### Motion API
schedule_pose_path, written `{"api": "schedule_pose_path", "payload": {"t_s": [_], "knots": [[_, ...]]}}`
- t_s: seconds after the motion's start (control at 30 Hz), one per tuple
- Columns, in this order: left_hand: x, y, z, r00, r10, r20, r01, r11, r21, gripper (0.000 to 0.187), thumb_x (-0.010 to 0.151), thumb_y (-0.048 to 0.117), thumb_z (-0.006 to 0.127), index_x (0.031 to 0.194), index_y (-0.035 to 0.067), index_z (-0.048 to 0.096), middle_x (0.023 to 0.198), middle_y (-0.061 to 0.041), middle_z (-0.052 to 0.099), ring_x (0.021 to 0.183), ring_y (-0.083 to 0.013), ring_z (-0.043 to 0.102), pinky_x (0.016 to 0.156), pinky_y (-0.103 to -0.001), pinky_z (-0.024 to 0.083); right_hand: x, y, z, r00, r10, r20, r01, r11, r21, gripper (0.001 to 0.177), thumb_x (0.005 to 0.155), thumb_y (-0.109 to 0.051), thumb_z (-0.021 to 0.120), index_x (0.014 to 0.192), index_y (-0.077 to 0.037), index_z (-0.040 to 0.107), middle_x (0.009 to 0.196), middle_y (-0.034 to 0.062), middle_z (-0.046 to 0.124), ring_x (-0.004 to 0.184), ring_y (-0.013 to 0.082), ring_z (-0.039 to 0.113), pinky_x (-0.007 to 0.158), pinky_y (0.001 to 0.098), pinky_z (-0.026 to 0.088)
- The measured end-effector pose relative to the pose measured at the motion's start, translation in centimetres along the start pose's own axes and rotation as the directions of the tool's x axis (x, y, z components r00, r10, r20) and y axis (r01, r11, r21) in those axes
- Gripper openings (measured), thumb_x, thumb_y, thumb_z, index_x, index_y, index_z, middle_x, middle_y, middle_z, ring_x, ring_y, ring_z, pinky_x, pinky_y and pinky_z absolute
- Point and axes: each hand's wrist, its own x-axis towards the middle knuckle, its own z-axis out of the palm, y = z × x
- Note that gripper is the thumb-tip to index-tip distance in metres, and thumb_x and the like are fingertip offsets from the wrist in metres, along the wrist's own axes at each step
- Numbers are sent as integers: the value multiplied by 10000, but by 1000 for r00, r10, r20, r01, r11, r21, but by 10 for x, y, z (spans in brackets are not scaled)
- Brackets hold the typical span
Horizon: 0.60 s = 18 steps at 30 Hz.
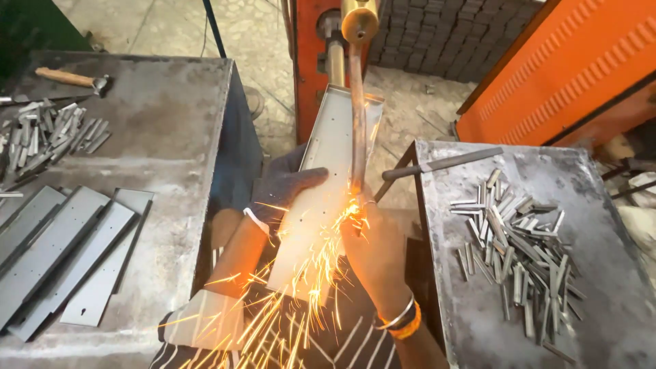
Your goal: The person sits at a workbench in a metal workshop and assembles folded sheet-metal box panels, picking small metal angle strips from a pile and fitting them one at a time into slots inside a panel held on their lap. Sparks from grinding are briefly visible as a panel edge is worked near the machine.
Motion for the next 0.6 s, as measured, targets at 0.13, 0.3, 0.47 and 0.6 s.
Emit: {"api": "schedule_pose_path", "payload": {"t_s": [0.13,0.3,0.47,0.6], "knots": [[-13,1,-1,1000,-6,-24,9,988,155,574,842,56,755,1391,-51,625,1180,-155,746,952,-187,712,838,-333,594,-18,-16,-6,1000,4,-8,-4,1000,-8,343,894,-169,687,1182,11,636,642,181,646,600,396,656,574,514,487],[-19,-10,-13,997,40,-63,-13,930,368,591,820,82,792,1377,-16,623,1192,-118,752,992,-163,720,875,-318,597,-24,-26,-4,998,63,13,-64,997,54,630,836,-136,671,1436,-9,527,645,210,662,596,412,674,567,520,513],[-35,14,9,998,8,-61,9,963,270,580,830,111,761,1382,-3,621,1160,-117,758,941,-161,715,824,-318,600,-33,-30,-13,999,49,17,-51,996,79,596,860,-145,673,1423,-8,535,659,198,683,593,391,685,554,500,519],[-58,2,-5,988,154,-23,-132,904,406,530,854,103,770,1353,-20,643,1139,-97,766,958,-115,697,838,-287,596,-50,-32,-8,1000,20,-12,-18,988,154,506,877,-178,685,1344,4,608,698,179,705,599,339,718,531,445,545]]}}
